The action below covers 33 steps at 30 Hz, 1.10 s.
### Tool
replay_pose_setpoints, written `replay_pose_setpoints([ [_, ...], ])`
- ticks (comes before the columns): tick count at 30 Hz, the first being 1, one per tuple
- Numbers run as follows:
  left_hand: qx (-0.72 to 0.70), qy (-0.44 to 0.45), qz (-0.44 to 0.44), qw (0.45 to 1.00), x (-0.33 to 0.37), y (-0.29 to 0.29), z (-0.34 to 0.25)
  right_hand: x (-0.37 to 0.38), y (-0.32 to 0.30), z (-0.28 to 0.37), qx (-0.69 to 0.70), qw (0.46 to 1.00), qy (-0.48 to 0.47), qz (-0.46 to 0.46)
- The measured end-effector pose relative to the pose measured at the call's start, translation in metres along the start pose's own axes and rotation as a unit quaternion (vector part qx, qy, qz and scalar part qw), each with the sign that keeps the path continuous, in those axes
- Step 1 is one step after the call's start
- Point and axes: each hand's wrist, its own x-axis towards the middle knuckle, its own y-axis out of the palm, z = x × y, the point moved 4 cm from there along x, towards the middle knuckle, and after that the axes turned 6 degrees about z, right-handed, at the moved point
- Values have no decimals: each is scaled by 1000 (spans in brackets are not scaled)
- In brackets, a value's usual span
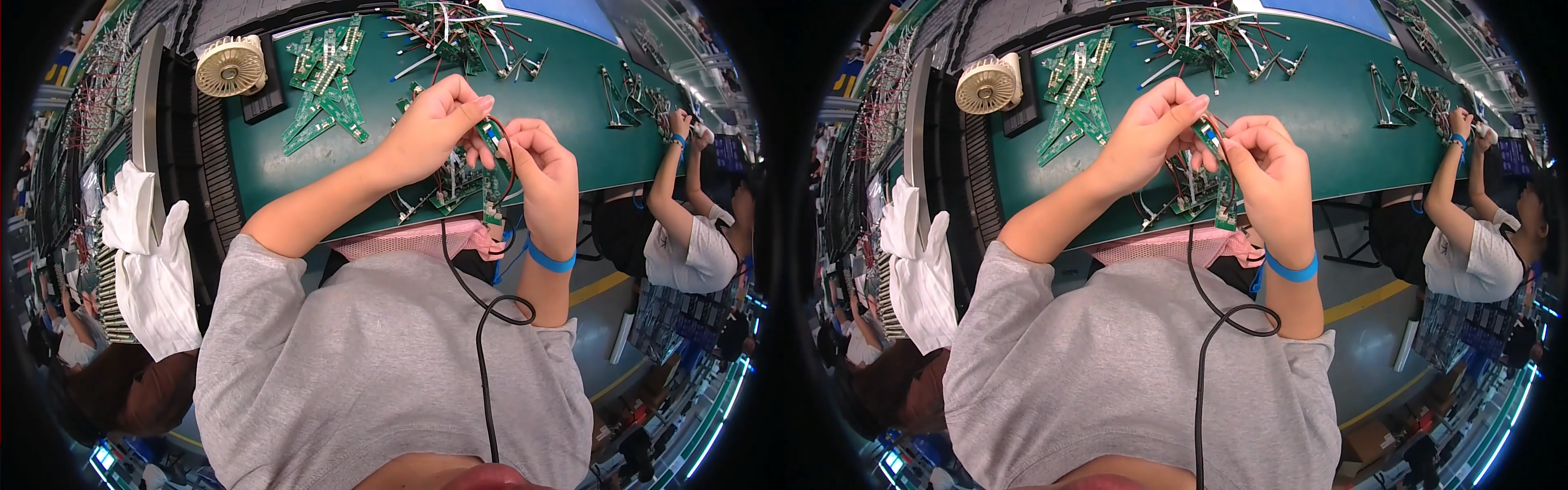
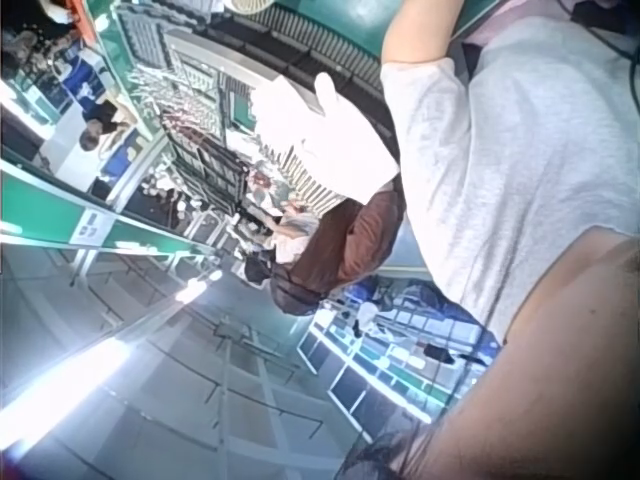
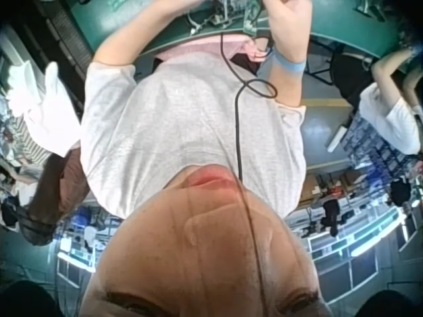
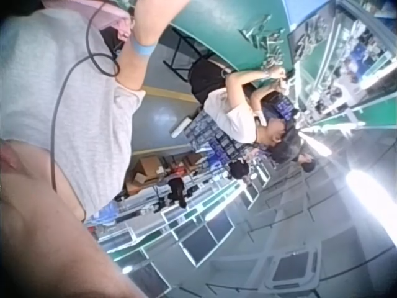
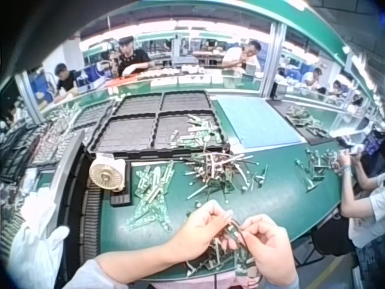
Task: The person plugs wires and connectors into small printed circuit boards by hand on an assembly line.
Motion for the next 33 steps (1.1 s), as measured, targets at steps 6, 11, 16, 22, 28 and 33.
replay_pose_setpoints([
  [6,-9,16,-19,1000,1,1,0,0,1,0,13,1000,2,-9],
  [11,11,27,-18,999,0,3,-3,0,2,0,6,1000,-8,-14],
  [16,23,46,-7,999,1,2,-5,0,3,4,-52,996,-66,-4],
  [22,31,43,-9,999,0,3,-6,-2,5,7,-46,997,-53,-20],
  [28,63,52,22,996,-2,7,-13,-4,5,10,-30,997,-62,-44],
  [33,69,52,28,996,-5,9,-16,-2,8,10,-21,993,-102,-53],
])
